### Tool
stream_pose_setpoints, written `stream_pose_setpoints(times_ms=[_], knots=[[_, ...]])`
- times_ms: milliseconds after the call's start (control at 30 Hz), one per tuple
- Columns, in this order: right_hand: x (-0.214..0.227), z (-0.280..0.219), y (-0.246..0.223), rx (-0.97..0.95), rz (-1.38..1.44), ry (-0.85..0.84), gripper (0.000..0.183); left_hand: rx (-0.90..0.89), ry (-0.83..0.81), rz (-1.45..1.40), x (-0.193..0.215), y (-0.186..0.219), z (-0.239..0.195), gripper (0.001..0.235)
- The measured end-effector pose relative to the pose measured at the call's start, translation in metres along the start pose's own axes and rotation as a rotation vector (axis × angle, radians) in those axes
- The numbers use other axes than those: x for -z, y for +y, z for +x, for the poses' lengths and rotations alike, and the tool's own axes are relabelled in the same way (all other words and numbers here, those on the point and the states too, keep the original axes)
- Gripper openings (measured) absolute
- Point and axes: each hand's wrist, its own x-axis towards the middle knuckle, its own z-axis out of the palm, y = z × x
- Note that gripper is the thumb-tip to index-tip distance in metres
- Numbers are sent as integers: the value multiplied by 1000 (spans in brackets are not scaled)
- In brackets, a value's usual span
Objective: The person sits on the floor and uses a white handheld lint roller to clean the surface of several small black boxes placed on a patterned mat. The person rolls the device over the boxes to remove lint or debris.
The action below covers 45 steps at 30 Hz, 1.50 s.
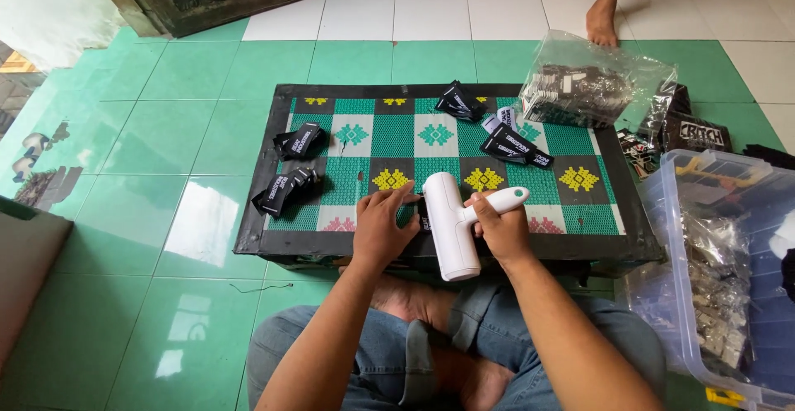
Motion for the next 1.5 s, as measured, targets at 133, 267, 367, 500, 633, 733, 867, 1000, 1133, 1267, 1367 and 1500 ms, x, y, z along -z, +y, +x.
stream_pose_setpoints(times_ms=[133, 267, 367, 500, 633, 733, 867, 1000, 1133, 1267, 1367, 1500], knots=[[3, 1, -3, 10, -41, 39, 23, -14, 7, 0, -4, -3, -1, 65], [-12, -2, -16, -20, 100, 59, 25, 9, -14, 10, -2, -3, -1, 66], [-16, 1, -7, -27, 132, 55, 21, 14, -25, 18, -3, -3, 0, 65], [-3, 9, 5, 5, 114, 91, 15, 10, -37, -9, 5, 5, 1, 63], [20, 17, 3, -17, 126, 165, 23, -43, -6, 10, -1, -1, -1, 60], [32, 18, 16, -61, 233, 198, 36, -103, 35, 59, -3, -2, -8, 51], [26, 13, 0, -41, 267, 181, 37, -280, -48, 149, 4, 5, -20, 55], [26, 10, -3, -17, 262, 133, 38, -468, -10, 221, 6, 9, -46, 57], [28, 11, 1, -22, 282, 142, 39, -445, 48, 63, -4, 2, -55, 19], [29, 12, 9, -23, 294, 141, 40, 94, 23, -367, 12, 26, -36, 26], [28, 12, 7, -22, 297, 141, 40, 401, -94, -443, 46, 50, -13, 62], [31, 10, 7, -24, 289, 139, 39, 301, -171, 66, 57, 49, -1, 63]])
